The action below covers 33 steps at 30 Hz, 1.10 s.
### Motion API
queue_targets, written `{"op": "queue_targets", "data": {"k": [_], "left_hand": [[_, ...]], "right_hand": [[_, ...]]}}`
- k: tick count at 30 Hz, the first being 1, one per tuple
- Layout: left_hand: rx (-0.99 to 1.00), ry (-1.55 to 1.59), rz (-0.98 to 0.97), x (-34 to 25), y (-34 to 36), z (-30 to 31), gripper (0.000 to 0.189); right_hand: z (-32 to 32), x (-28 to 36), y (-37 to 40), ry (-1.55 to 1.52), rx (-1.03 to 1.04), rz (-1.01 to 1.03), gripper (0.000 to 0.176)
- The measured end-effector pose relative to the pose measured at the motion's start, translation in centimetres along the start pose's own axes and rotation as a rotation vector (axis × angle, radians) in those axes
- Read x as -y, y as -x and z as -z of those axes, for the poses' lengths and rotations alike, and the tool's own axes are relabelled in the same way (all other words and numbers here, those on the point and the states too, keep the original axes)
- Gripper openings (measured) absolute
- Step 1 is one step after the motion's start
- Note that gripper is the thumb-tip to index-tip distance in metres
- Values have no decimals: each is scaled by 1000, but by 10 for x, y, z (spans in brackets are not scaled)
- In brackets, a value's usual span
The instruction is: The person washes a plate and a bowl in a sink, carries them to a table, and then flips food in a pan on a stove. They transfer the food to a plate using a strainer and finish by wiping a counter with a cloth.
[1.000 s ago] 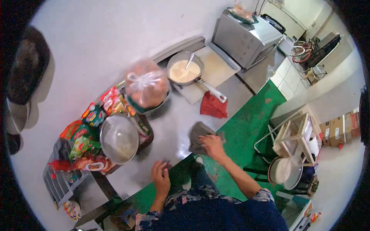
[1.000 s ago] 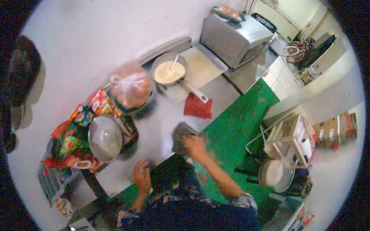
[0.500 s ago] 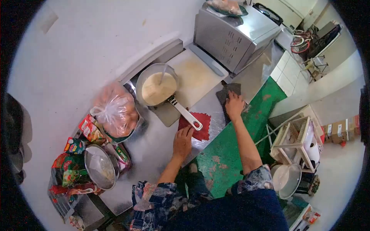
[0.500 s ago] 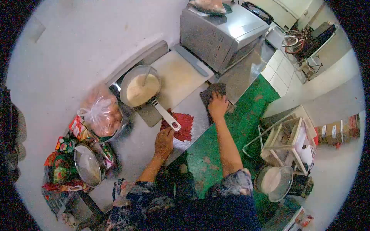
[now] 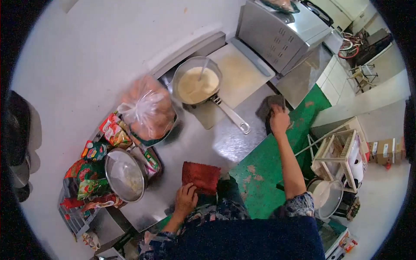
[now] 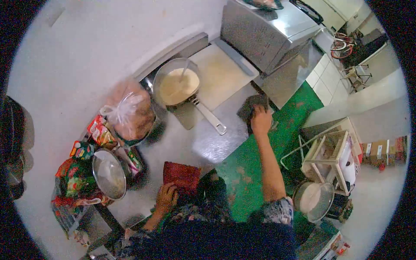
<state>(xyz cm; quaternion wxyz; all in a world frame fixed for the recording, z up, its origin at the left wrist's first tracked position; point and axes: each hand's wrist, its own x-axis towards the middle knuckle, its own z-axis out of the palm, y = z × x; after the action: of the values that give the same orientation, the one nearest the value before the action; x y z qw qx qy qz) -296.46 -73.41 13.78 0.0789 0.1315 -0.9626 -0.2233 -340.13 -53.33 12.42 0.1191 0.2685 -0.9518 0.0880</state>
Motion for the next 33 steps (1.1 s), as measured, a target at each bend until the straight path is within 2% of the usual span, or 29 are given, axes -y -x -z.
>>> {"op": "queue_targets", "data": {"k": [2, 3, 4, 5, 6, 7, 9, 10, 12, 13, 14, 15, 16, 18, 19, 20, 21, 22, 24, 26, 29, 30, 32, 33], "left_hand": [[19, 41, 50, 7, 23, 13, 29], [29, 88, 91, 11, 28, 17, 29], [26, 97, 95, 17, 33, 15, 29], [-12, 76, 195, 22, 38, 10, 33], [-49, 54, 296, 25, 42, 7, 37], [-53, 62, 305, 24, 41, 9, 37], [-306, -29, 450, 20, 24, 16, 46], [-309, -29, 453, 23, 20, 17, 46], [-250, 81, 562, 28, 18, 17, 53], [-251, 79, 564, 29, 20, 16, 53], [-129, 218, 678, 30, 21, 15, 49], [-3, 356, 784, 32, 20, 16, 45], [-2, 353, 778, 32, 19, 17, 45], [121, 213, 689, 33, 16, 21, 35], [-21, 215, 604, 35, 20, 14, 27], [-20, 215, 603, 34, 22, 15, 27], [-59, 281, 609, 31, 23, 18, 27], [-99, 348, 619, 28, 24, 20, 27], [-49, 410, 697, 27, 25, 24, 28], [3, 464, 769, 26, 26, 23, 29], [-85, 448, 753, 26, 29, 17, 33], [-94, 522, 780, 28, 32, 14, 33], [-109, 605, 793, 35, 37, 11, 33], [-124, 597, 782, 38, 42, 9, 32]], "right_hand": [[7, 45, 3, 51, -181, -55, 32], [3, 71, 21, 63, -146, -10, 31], [16, 105, 45, -97, 31, -31, 29], [4, 128, 77, -88, 111, 89, 29], [12, 150, 104, -279, 64, 438, 33], [32, 181, 135, 27, 157, 660, 37], [42, 213, 169, -552, 166, 891, 36], [41, 211, 160, -551, 167, 895, 36], [34, 186, 118, -97, 532, 851, 33], [24, 167, 96, -139, 383, 609, 33], [15, 150, 79, -178, 233, 364, 34], [19, 144, 70, -142, 79, 225, 34], [23, 142, 65, -104, -76, 84, 33], [21, 164, 89, -37, 23, 161, 33], [29, 183, 105, -92, 219, 170, 34], [32, 201, 116, -210, 333, 233, 34], [40, 218, 117, -359, 318, 278, 34], [36, 239, 110, -372, 256, 219, 33], [8, 275, 70, -488, 18, 148, 33], [-6, 306, 29, -315, 112, 112, 31], [-15, 320, 30, -231, 178, 181, 34], [-11, 316, 37, -225, 222, 213, 37], [-5, 296, 86, -131, 225, 487, 44], [4, 278, 112, -197, 244, 601, 44]]}}
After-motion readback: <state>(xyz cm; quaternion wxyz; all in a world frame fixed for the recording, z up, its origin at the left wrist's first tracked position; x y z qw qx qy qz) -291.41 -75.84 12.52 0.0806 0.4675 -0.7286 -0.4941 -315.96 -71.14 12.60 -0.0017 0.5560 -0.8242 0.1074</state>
